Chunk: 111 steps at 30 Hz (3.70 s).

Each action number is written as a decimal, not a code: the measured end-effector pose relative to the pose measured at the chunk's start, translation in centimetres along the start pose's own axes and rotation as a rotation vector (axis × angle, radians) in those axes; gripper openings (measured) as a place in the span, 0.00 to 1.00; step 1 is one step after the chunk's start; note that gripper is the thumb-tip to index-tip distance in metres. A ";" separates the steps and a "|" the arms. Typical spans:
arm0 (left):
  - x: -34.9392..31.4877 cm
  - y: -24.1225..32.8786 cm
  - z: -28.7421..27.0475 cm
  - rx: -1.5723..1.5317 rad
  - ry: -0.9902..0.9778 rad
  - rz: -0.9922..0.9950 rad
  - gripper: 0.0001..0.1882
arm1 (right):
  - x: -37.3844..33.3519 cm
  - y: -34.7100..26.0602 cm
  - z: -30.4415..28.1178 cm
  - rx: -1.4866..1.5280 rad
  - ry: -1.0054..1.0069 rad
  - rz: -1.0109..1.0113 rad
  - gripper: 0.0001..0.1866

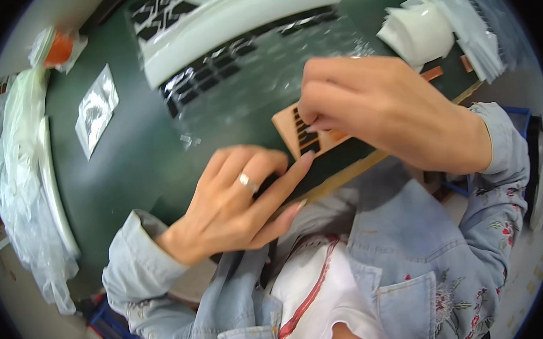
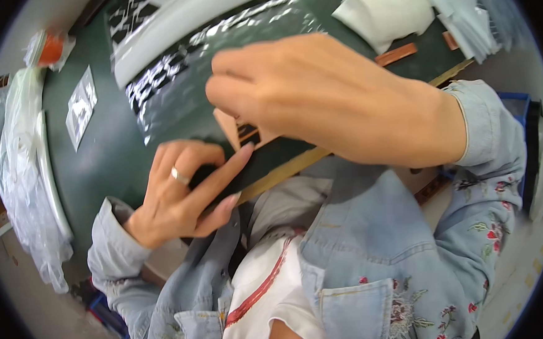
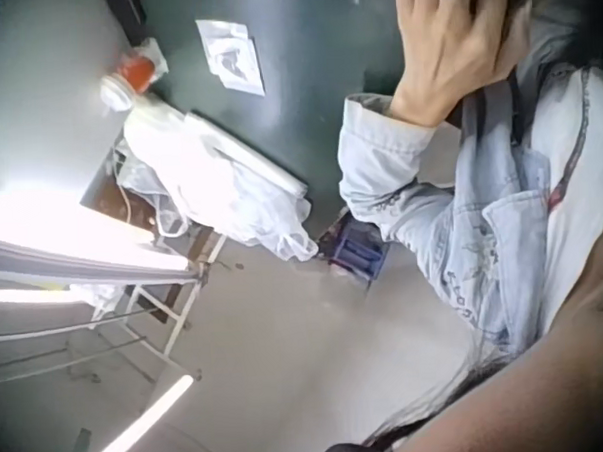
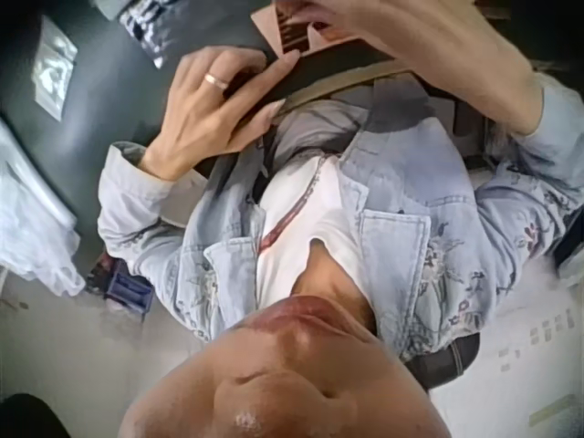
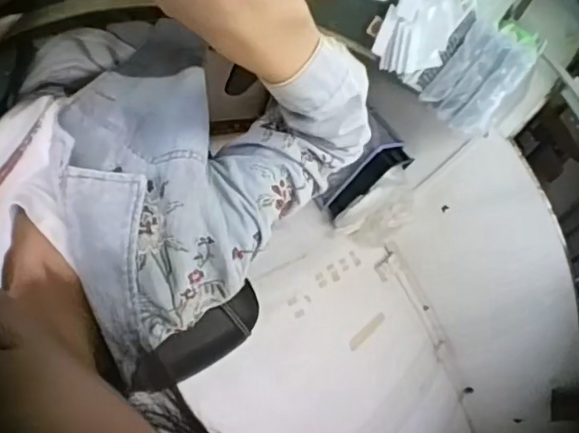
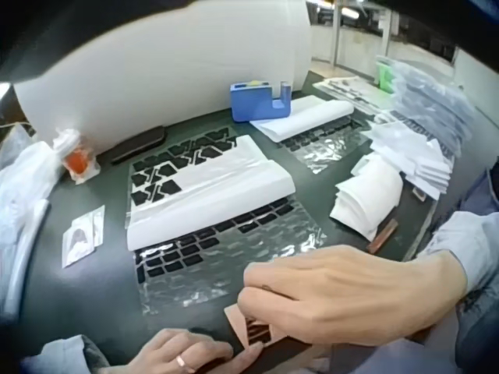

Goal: The person peels black cutouts from backing sheets, positions them onto a template, and applies transfer film over the assembled designs by hand.

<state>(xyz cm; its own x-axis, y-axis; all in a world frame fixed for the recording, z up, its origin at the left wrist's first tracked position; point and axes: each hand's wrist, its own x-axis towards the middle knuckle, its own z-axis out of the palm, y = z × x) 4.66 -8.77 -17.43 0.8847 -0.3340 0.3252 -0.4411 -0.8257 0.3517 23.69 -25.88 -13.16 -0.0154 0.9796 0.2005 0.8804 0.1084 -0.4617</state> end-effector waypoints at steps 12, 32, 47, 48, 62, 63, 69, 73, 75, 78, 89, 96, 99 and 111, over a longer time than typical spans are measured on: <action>0.2 0.6 -0.6 0.023 -0.261 -0.039 0.37 | -6.4 24.0 -16.9 -0.419 0.201 0.379 0.06; 0.4 0.7 -0.7 -0.046 -0.275 -0.075 0.38 | -7.8 30.0 -14.4 -0.562 0.208 0.775 0.09; 1.3 1.0 1.0 0.224 -0.001 0.064 0.27 | -6.2 -0.2 3.1 0.952 0.318 0.598 0.03; 1.2 1.1 1.1 0.233 0.002 0.055 0.28 | -6.4 -0.4 3.5 0.967 0.317 0.600 0.03; 1.5 1.1 0.8 0.180 -0.144 -0.042 0.33 | -6.2 -0.1 4.0 0.693 0.291 0.434 0.04; 1.4 1.0 1.0 0.168 -0.131 -0.027 0.34 | -6.3 0.0 3.9 0.698 0.293 0.432 0.04; 1.5 1.2 1.0 0.179 -0.132 -0.037 0.33 | -6.3 0.3 3.1 0.718 0.223 0.498 0.03; 1.5 1.0 1.2 0.175 -0.118 -0.024 0.33 | -6.5 0.5 3.4 0.754 0.232 0.500 0.03; 1.5 1.0 1.2 0.170 -0.122 -0.024 0.33 | -6.6 0.5 3.6 0.774 0.246 0.493 0.03; 1.6 1.1 1.0 0.179 -0.130 -0.038 0.33 | -6.5 0.4 3.9 0.702 0.257 0.454 0.03; 2.1 1.2 0.9 0.214 -0.185 -0.009 0.35 | -6.9 0.1 4.6 0.562 0.355 0.377 0.08; 2.6 1.2 0.2 0.148 -0.252 -0.076 0.39 | -8.6 4.2 -1.8 -0.286 0.433 0.437 0.15; 3.5 1.0 0.1 0.078 -0.254 -0.066 0.41 | -9.7 6.0 -3.6 -0.575 0.453 0.478 0.21; 3.9 2.1 -0.3 0.148 -0.283 -0.063 0.39 | -12.6 7.3 -3.0 -0.572 0.299 0.359 0.35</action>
<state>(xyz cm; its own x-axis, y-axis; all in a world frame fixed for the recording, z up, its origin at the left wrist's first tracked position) 7.11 -11.63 -15.17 0.9255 -0.3765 0.0425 -0.3760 -0.8989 0.2249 31.72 -37.89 -16.45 0.3780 0.8410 0.3870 0.9177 -0.3957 -0.0365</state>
